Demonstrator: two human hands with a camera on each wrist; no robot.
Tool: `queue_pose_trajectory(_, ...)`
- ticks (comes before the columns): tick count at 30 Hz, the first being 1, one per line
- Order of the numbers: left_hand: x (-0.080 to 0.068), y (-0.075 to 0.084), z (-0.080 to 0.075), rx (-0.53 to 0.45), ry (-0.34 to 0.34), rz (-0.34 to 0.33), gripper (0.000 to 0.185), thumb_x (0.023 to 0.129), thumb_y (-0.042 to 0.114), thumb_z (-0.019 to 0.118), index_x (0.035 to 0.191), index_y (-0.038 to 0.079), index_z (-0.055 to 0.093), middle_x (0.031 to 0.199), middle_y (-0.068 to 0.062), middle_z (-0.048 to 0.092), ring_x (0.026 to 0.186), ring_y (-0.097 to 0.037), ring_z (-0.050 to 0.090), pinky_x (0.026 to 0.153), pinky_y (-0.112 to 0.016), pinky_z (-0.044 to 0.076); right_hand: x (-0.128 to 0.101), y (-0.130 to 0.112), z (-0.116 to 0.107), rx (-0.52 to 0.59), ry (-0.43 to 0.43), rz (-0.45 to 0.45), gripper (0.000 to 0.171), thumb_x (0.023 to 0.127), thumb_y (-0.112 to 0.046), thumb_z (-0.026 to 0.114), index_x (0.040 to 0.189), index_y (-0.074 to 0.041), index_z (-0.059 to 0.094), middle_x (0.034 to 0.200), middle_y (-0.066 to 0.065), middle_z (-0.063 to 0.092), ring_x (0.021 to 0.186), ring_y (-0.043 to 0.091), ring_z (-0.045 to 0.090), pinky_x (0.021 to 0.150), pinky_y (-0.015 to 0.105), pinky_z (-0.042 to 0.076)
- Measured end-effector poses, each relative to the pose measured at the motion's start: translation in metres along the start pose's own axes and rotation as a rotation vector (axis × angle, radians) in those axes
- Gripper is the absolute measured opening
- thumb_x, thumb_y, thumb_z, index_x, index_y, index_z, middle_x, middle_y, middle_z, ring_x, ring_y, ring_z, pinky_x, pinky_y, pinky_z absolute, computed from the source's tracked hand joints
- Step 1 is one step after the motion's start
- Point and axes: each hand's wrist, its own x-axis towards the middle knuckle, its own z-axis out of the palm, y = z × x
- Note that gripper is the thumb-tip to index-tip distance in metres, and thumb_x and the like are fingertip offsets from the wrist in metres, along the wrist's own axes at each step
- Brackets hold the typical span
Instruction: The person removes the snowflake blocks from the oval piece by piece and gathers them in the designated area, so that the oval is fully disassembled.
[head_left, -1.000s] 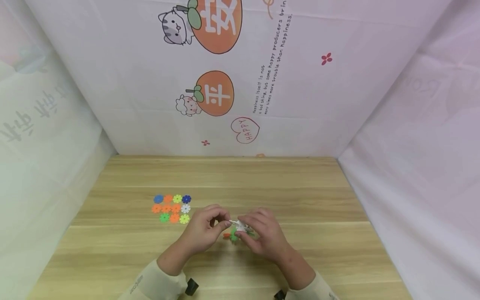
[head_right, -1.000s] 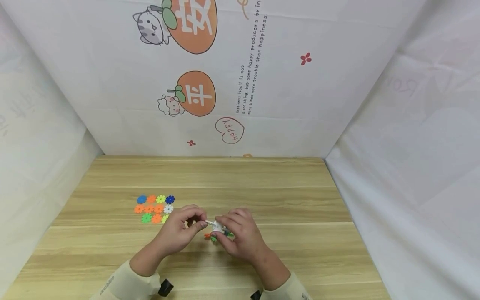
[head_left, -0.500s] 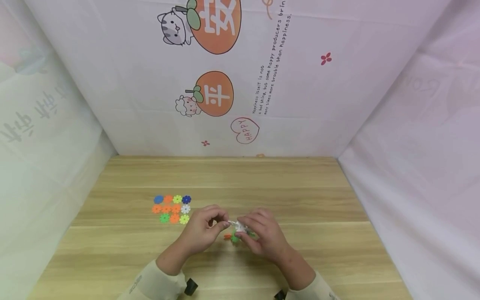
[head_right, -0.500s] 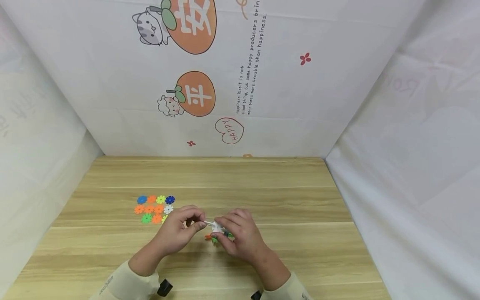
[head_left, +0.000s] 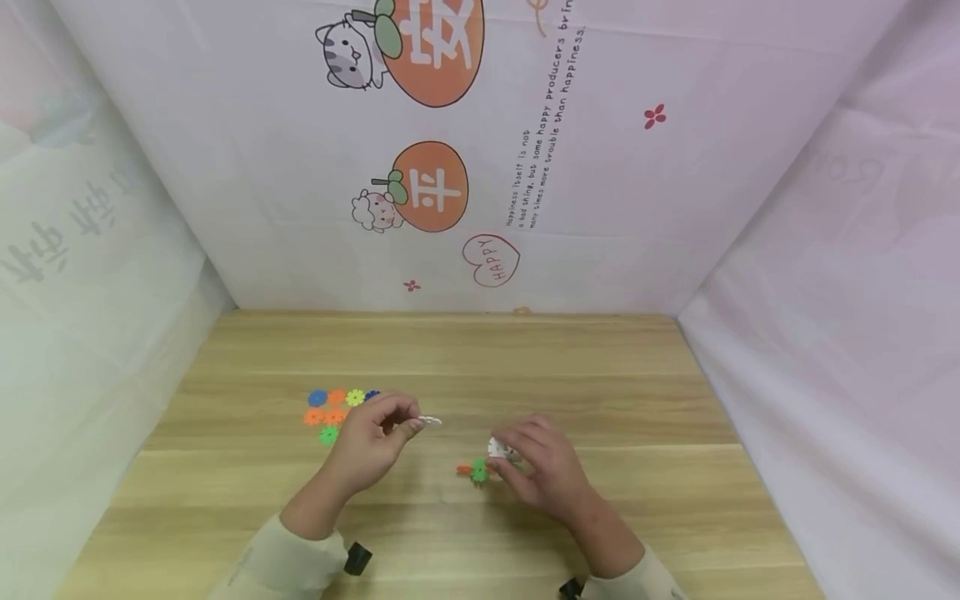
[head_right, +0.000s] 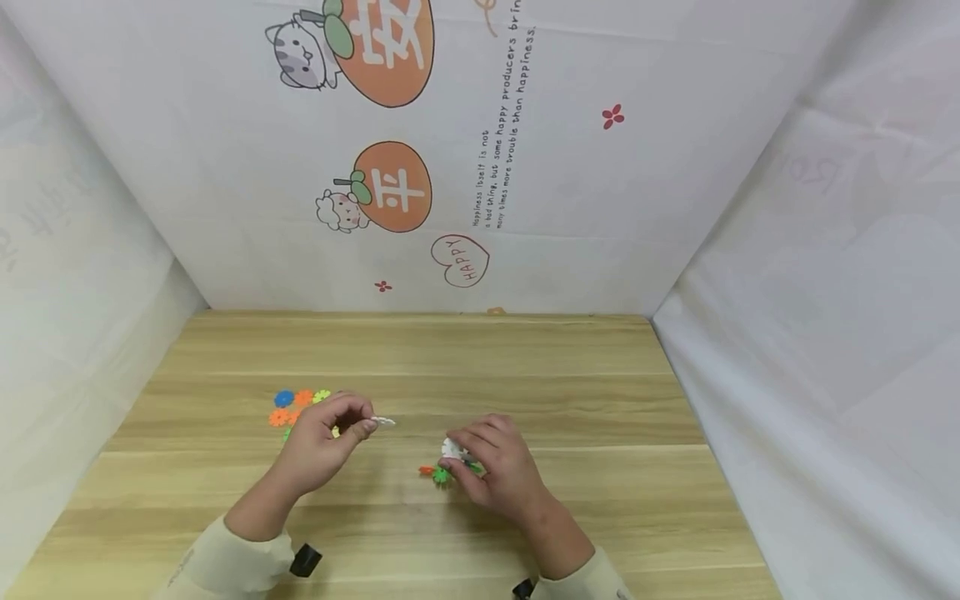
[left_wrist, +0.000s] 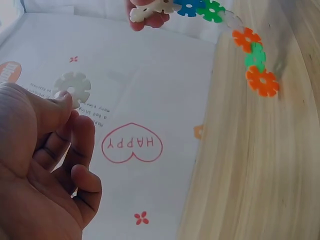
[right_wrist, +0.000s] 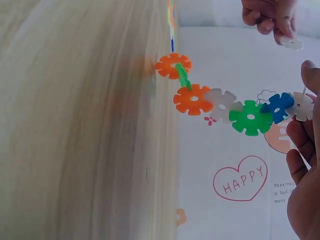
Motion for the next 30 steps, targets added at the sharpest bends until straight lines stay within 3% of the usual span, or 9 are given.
queue_pose_trajectory(9, -0.011, -0.013, -0.013, 0.023, 0.055, -0.135, 0.009, 0.096, 0.018, 0.077, 0.095, 0.025, 0.072, 0.087, 0.009, 0.067, 0.076, -0.018, 0.058, 0.064, -0.027, 0.049, 0.0, 0.0, 0.0, 0.004, 0.007, -0.011, 0.031, 0.095, -0.03, 0.077, 0.11, -0.003, 0.075, 0.1, 0.004, 0.077, 0.088, 0.02, 0.066, 0.082, 0.037, 0.051)
queue_pose_trajectory(15, -0.019, -0.023, -0.027, 0.048, 0.084, -0.244, 0.006, 0.094, 0.024, 0.08, 0.095, 0.022, 0.075, 0.091, 0.008, 0.071, 0.079, -0.02, 0.062, 0.065, -0.028, 0.052, -0.002, 0.001, -0.002, 0.001, 0.003, -0.002, 0.031, 0.094, -0.03, 0.078, 0.111, -0.003, 0.075, 0.101, 0.004, 0.077, 0.089, 0.021, 0.066, 0.083, 0.037, 0.051)
queue_pose_trajectory(22, -0.028, -0.031, -0.036, 0.084, 0.129, -0.261, 0.005, 0.094, 0.019, 0.08, 0.095, 0.017, 0.076, 0.091, 0.004, 0.072, 0.08, -0.016, 0.065, 0.068, -0.026, 0.055, 0.0, 0.0, 0.001, 0.006, 0.02, -0.028, 0.032, 0.095, -0.03, 0.077, 0.111, -0.003, 0.076, 0.101, 0.005, 0.077, 0.089, 0.021, 0.067, 0.083, 0.039, 0.051)
queue_pose_trajectory(30, -0.038, -0.045, -0.046, 0.143, 0.123, -0.344, 0.01, 0.095, 0.024, 0.079, 0.098, 0.015, 0.075, 0.092, 0.004, 0.074, 0.084, -0.016, 0.068, 0.069, -0.026, 0.056, -0.001, 0.001, 0.0, 0.0, 0.01, -0.014, 0.032, 0.097, -0.032, 0.075, 0.11, -0.003, 0.076, 0.101, 0.005, 0.077, 0.089, 0.021, 0.066, 0.083, 0.038, 0.051)
